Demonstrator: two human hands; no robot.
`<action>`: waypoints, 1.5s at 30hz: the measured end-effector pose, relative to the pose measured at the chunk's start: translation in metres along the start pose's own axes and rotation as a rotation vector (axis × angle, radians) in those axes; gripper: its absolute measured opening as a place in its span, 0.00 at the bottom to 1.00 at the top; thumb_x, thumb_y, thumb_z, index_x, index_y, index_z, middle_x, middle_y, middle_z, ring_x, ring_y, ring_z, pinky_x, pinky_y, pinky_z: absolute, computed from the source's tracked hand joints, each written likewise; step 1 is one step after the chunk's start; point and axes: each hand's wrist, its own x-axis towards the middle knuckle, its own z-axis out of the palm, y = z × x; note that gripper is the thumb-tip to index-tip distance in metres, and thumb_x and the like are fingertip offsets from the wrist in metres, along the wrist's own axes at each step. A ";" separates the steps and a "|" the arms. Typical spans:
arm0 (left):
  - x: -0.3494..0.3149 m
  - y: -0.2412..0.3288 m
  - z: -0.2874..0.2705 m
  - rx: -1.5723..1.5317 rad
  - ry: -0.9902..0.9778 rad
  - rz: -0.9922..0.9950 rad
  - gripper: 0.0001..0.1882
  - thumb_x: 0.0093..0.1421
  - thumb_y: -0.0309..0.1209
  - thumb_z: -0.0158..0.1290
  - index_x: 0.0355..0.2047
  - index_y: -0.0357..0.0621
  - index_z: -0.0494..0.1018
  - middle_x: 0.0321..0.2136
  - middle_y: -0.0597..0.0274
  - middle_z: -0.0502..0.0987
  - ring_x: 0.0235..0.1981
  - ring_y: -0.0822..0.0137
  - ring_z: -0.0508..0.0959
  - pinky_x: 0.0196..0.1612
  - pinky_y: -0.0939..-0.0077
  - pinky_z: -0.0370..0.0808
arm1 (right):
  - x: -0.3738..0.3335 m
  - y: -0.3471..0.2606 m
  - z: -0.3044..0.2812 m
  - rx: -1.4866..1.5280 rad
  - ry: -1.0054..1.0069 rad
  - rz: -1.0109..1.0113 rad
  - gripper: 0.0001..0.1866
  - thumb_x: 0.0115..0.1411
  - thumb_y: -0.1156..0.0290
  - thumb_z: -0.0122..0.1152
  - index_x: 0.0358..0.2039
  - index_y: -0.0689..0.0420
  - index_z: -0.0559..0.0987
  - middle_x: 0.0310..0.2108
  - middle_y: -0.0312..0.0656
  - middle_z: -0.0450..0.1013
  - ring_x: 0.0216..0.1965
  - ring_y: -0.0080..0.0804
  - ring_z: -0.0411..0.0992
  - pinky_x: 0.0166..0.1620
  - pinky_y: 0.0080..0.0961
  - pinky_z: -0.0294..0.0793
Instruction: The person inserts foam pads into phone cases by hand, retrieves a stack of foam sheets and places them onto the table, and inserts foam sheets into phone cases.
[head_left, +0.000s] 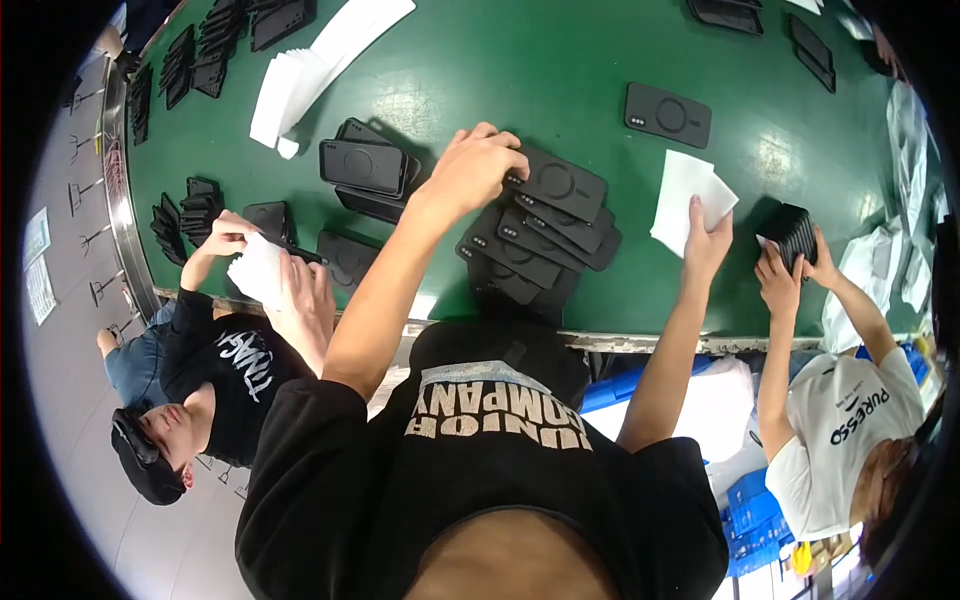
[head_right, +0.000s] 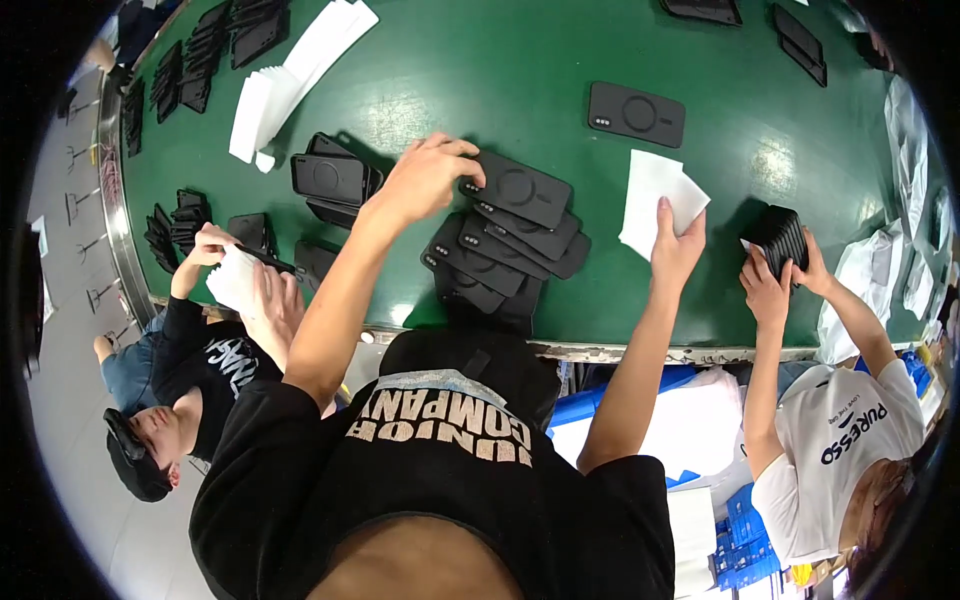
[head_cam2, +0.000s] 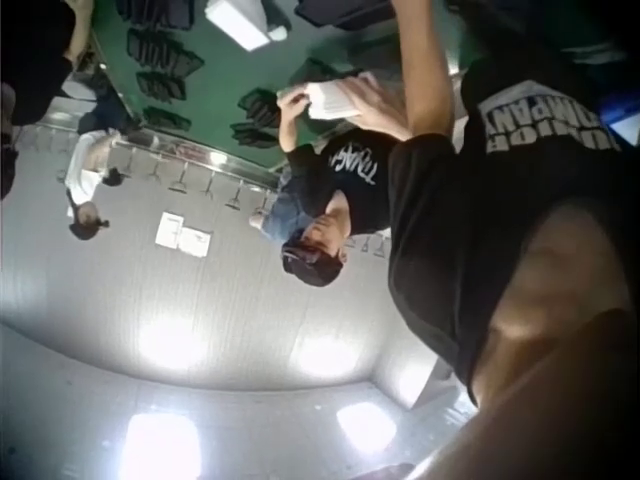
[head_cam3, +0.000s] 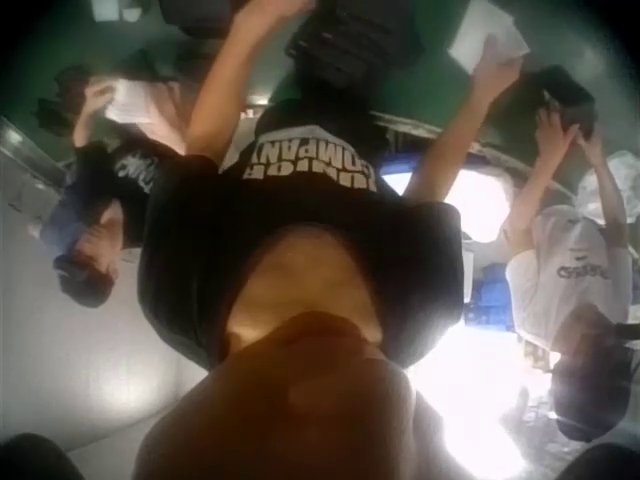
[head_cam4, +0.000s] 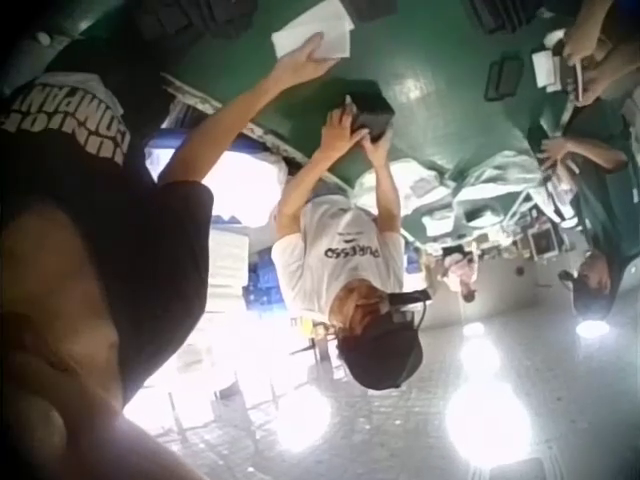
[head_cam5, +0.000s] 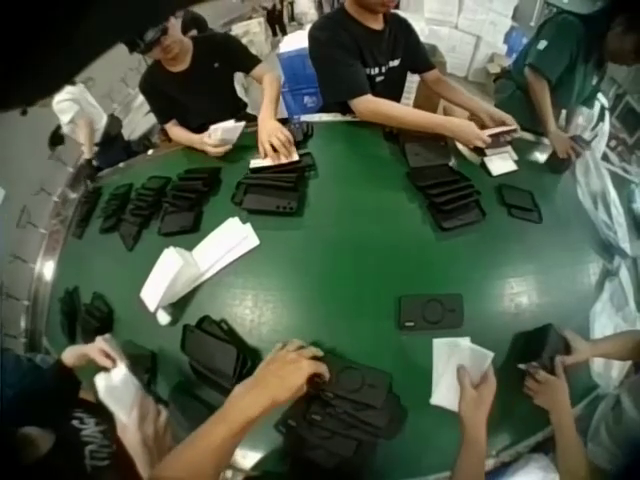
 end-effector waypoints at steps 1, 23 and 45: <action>-0.005 0.010 0.003 0.007 0.008 -0.002 0.17 0.52 0.20 0.50 0.39 0.53 0.79 0.54 0.63 0.73 0.54 0.59 0.69 0.55 0.62 0.67 | -0.004 0.003 0.003 0.008 0.000 -0.007 0.19 0.59 0.69 0.61 0.47 0.68 0.72 0.37 0.47 0.75 0.36 0.32 0.74 0.39 0.21 0.72; 0.001 0.073 0.073 -0.192 0.323 0.242 0.19 0.62 0.40 0.50 0.48 0.41 0.74 0.48 0.61 0.76 0.51 0.62 0.72 0.61 0.63 0.60 | 0.199 -0.059 0.042 0.744 0.319 0.183 0.20 0.58 0.76 0.61 0.50 0.67 0.69 0.44 0.49 0.72 0.42 0.35 0.75 0.44 0.23 0.76; -0.004 0.070 -0.010 -0.925 0.590 -0.086 0.11 0.57 0.23 0.54 0.42 0.36 0.76 0.34 0.59 0.79 0.30 0.64 0.76 0.36 0.75 0.72 | 0.262 -0.083 0.039 0.150 0.053 0.280 0.23 0.52 0.67 0.61 0.46 0.66 0.74 0.40 0.50 0.72 0.36 0.36 0.72 0.39 0.27 0.72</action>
